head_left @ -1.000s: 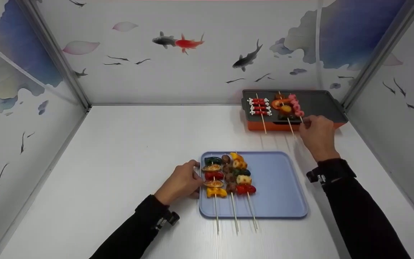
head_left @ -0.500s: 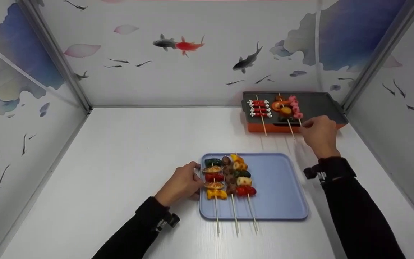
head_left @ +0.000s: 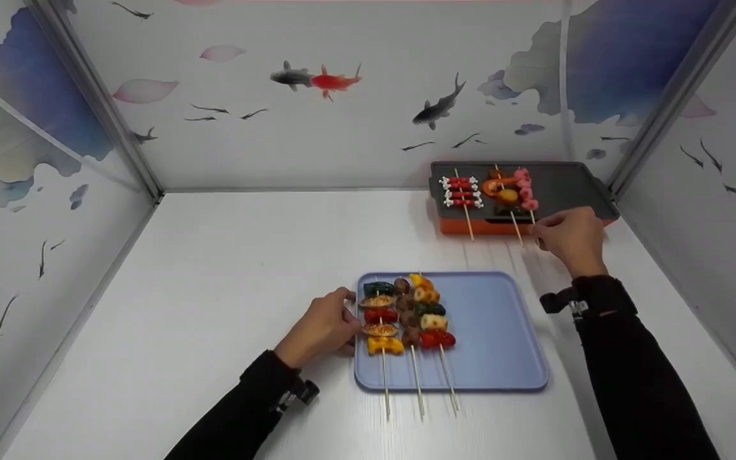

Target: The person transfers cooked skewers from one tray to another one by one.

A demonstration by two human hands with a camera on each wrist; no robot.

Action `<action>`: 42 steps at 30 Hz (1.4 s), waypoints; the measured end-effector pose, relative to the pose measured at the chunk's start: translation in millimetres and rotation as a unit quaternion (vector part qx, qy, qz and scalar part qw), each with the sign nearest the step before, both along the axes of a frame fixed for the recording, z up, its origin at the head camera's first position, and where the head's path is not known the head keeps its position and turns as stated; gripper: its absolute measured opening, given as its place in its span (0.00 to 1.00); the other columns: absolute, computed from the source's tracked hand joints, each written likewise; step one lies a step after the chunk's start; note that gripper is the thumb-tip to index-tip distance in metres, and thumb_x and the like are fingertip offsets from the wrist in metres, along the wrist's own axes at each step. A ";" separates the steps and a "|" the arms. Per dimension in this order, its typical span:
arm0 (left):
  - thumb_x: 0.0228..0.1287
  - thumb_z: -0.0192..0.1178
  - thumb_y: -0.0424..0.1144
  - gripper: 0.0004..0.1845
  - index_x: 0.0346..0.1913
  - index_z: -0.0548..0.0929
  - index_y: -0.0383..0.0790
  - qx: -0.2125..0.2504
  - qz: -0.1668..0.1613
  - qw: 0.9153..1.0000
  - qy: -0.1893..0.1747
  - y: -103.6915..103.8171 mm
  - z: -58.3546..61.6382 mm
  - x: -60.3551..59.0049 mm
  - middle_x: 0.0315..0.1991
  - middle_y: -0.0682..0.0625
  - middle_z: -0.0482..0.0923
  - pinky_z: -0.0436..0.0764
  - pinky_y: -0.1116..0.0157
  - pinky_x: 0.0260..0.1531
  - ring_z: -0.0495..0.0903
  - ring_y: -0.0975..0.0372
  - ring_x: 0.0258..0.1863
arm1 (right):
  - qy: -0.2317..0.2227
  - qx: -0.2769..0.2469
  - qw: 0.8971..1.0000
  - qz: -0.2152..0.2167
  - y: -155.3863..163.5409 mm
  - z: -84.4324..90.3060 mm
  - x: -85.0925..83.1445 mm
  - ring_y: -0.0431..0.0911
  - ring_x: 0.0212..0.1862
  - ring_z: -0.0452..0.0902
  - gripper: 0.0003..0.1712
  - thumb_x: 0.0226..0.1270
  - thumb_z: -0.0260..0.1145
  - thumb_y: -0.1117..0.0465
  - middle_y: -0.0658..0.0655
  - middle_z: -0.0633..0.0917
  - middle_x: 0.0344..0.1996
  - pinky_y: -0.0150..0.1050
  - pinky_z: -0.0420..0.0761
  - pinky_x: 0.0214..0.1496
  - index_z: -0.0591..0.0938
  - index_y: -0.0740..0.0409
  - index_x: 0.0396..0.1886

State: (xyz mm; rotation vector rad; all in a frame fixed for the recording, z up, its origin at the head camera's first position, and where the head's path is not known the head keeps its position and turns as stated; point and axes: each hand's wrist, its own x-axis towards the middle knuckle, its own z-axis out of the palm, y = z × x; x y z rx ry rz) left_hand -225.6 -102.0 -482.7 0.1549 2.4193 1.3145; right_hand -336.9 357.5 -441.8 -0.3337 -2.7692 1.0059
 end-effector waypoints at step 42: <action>0.79 0.68 0.31 0.33 0.82 0.73 0.29 -0.001 0.003 1.000 -0.006 -0.1 2.2 0.5 0.44 0.42 0.89 0.96 0.63 0.32 0.92 0.58 0.31 | -0.035 -0.220 0.974 0.027 6.6 -6.4 23.3 0.33 0.37 0.92 0.25 0.87 0.72 0.58 0.37 0.92 0.31 0.28 0.94 0.46 0.88 0.74 0.69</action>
